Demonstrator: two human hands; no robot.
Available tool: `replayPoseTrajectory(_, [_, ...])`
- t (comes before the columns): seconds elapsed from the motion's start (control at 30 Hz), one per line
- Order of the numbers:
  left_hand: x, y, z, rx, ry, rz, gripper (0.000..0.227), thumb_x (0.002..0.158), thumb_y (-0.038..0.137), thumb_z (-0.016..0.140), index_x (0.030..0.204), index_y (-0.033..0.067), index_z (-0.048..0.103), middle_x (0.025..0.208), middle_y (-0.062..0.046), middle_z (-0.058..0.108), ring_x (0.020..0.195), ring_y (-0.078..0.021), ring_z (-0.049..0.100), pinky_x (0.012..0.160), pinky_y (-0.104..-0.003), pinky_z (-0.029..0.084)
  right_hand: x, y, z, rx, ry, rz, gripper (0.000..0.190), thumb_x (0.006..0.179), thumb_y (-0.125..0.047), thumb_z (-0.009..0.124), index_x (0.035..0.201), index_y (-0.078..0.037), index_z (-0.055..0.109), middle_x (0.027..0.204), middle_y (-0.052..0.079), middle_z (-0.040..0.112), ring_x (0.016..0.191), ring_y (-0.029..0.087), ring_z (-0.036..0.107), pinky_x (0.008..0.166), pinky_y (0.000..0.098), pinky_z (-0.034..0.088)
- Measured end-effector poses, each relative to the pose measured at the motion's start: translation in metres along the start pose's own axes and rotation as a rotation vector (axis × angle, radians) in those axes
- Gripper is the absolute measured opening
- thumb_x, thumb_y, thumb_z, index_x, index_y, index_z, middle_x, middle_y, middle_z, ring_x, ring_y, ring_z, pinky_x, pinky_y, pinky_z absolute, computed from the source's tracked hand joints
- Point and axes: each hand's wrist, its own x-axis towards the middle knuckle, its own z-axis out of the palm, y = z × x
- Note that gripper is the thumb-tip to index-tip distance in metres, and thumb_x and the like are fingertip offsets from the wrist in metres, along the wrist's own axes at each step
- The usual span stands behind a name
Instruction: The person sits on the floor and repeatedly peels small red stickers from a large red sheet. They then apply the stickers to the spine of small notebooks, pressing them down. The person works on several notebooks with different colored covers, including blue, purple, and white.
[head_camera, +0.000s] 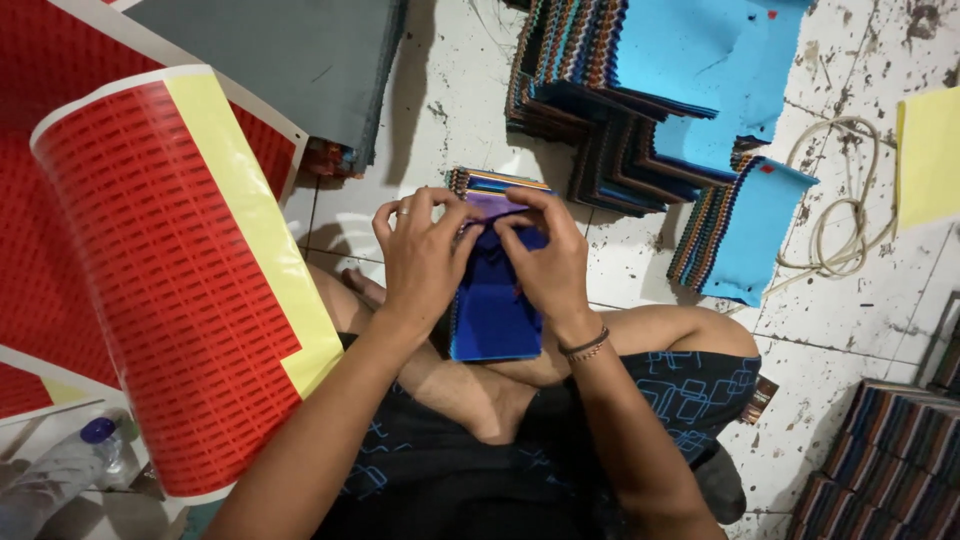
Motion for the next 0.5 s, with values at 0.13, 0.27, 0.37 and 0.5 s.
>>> replayPoseTrajectory(0.13, [-0.005,-0.002,0.001,0.066,0.007,0.088,0.017,0.086,0.016,0.078,0.096,0.0224,0.067,0.104,0.003,0.052,0.114,-0.0225,0.056,0.106,-0.052,0.028,0.002,-0.007,-0.011,-0.2,0.026,-0.101,0.041,0.08,0.008,0.083,0.116,-0.007,0.068,0.111,0.009,0.071,0.088,0.027,0.076,0.074,0.0354,0.063])
replayPoseTrajectory(0.27, [-0.01,-0.003,0.002,0.148,-0.017,0.171,0.017,0.084,0.011,0.076,0.095,0.0199,0.067,0.101,-0.001,0.054,0.114,-0.0235,0.056,0.107,-0.055,0.026,0.008,-0.027,-0.018,0.091,0.068,0.089,0.034,0.09,0.005,0.077,0.12,-0.005,0.065,0.124,0.014,0.065,0.103,0.026,0.071,0.083,0.0325,0.062])
replayPoseTrajectory(0.37, [-0.012,-0.002,0.005,0.179,-0.003,0.195,0.012,0.082,0.008,0.074,0.089,0.0161,0.068,0.1,-0.003,0.056,0.112,-0.0243,0.057,0.107,-0.054,0.026,0.012,-0.007,-0.007,0.391,0.041,0.276,0.039,0.088,0.005,0.076,0.124,-0.004,0.063,0.135,0.013,0.059,0.113,0.022,0.067,0.092,0.0287,0.061])
replayPoseTrajectory(0.5, [-0.007,0.009,-0.002,0.133,0.052,0.159,0.003,0.079,0.014,0.07,0.079,0.0136,0.067,0.093,-0.005,0.058,0.101,-0.0249,0.06,0.106,-0.054,0.028,0.013,0.028,0.007,0.429,-0.069,0.294,0.044,0.088,0.01,0.073,0.128,-0.007,0.064,0.144,0.012,0.049,0.119,0.024,0.063,0.097,0.0319,0.06])
